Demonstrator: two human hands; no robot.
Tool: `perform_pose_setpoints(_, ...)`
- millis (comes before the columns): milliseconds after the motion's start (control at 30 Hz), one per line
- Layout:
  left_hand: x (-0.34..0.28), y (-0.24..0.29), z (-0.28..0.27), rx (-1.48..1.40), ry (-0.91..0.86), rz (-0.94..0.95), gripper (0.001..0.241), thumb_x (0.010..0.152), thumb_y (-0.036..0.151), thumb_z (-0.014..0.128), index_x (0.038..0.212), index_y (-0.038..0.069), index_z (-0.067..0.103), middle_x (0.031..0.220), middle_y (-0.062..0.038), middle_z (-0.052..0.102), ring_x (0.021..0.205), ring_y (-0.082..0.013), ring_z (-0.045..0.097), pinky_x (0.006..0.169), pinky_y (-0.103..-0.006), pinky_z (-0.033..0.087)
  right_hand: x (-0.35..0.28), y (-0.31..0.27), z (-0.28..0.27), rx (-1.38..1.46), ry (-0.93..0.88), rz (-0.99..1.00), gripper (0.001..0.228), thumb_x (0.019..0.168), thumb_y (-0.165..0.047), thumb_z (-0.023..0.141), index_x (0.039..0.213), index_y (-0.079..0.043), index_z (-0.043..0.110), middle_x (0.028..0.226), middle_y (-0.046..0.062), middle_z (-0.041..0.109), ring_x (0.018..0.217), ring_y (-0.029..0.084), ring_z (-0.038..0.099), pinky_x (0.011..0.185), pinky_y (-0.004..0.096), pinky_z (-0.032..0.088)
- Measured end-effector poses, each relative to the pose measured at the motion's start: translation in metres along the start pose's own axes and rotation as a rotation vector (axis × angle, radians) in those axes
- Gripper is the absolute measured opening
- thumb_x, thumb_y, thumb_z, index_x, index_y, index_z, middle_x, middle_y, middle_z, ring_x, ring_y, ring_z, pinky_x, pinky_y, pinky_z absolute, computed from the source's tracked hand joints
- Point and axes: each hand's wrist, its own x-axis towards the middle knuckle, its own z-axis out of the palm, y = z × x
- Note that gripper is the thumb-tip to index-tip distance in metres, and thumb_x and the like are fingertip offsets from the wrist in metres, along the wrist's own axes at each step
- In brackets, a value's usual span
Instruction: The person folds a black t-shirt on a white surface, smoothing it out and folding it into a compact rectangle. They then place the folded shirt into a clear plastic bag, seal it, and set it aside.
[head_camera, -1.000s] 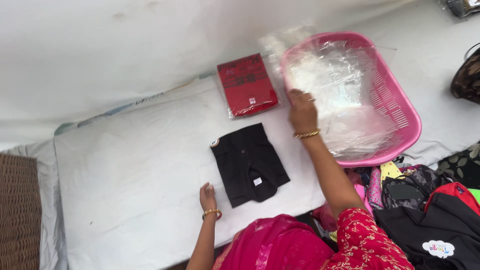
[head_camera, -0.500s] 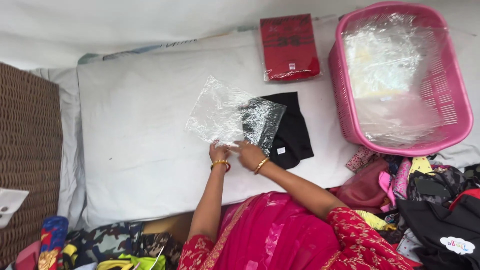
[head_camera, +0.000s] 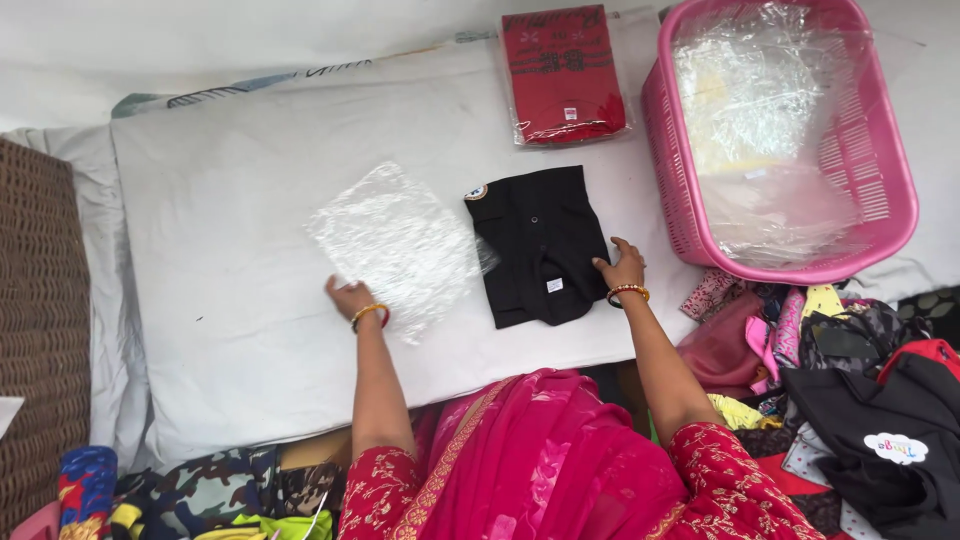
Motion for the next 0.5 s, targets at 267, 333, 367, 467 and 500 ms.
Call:
perform_pose_setpoints(267, -0.101, 0.074, 0.036, 0.697, -0.034, 0.656, 0.061, 0.079, 0.013, 0.082, 0.133, 0.009, 0.054, 0.135, -0.016, 0.055, 0.130, -0.0353, 0.046, 0.105, -0.0560, 0.035, -0.012, -0.026, 0.000, 0.131, -0.050, 0.002, 0.086, 0.074, -0.027, 0.088, 0.149, -0.014, 0.049, 0.137, 0.017, 0.058, 0.129, 0.037, 0.052, 0.113, 0.048, 0.040)
perform_pose_setpoints(333, -0.114, 0.060, 0.070, 0.460, -0.331, 0.810, 0.042, 0.083, 0.014, 0.080, 0.123, 0.016, 0.069, 0.131, -0.016, 0.059, 0.126, -0.0340, 0.050, 0.108, -0.0486, 0.039, -0.014, -0.048, -0.011, -0.010, -0.065, 0.021, 0.088, 0.074, -0.024, 0.088, 0.150, -0.015, 0.044, 0.144, 0.017, 0.051, 0.132, 0.041, 0.044, 0.108, 0.050, 0.040)
perform_pose_setpoints(367, -0.113, 0.053, 0.088, 0.463, -0.327, 0.811, 0.042, 0.083, 0.014, 0.080, 0.123, 0.016, 0.069, 0.131, -0.016, 0.059, 0.126, -0.0340, 0.050, 0.108, -0.0486, 0.039, -0.014, -0.049, -0.010, -0.007, -0.068, 0.018, 0.088, 0.074, -0.024, 0.088, 0.150, -0.015, 0.044, 0.144, 0.017, 0.051, 0.132, 0.041, 0.044, 0.108, 0.050, 0.040)
perform_pose_setpoints(467, -0.111, 0.049, 0.141, 0.291, -0.436, 0.839, 0.032, 0.090, 0.015, 0.076, 0.121, 0.017, 0.071, 0.121, -0.009, 0.067, 0.120, -0.0277, 0.059, 0.111, -0.0470, 0.043, -0.003, -0.053, -0.011, 0.040, -0.072, -0.102, 0.087, 0.075, -0.019, 0.086, 0.152, -0.014, 0.044, 0.145, 0.016, 0.050, 0.134, 0.040, 0.044, 0.111, 0.048, 0.041)
perform_pose_setpoints(500, -0.112, 0.057, 0.154, 0.226, -0.490, 0.710, 0.033, 0.092, 0.018, 0.074, 0.125, 0.017, 0.068, 0.115, -0.011, 0.065, 0.112, -0.0276, 0.061, 0.102, -0.0437, 0.047, 0.000, -0.054, -0.012, 0.033, -0.062, -0.139, 0.086, 0.074, -0.017, 0.086, 0.150, -0.014, 0.045, 0.144, 0.016, 0.051, 0.133, 0.040, 0.044, 0.112, 0.048, 0.040)
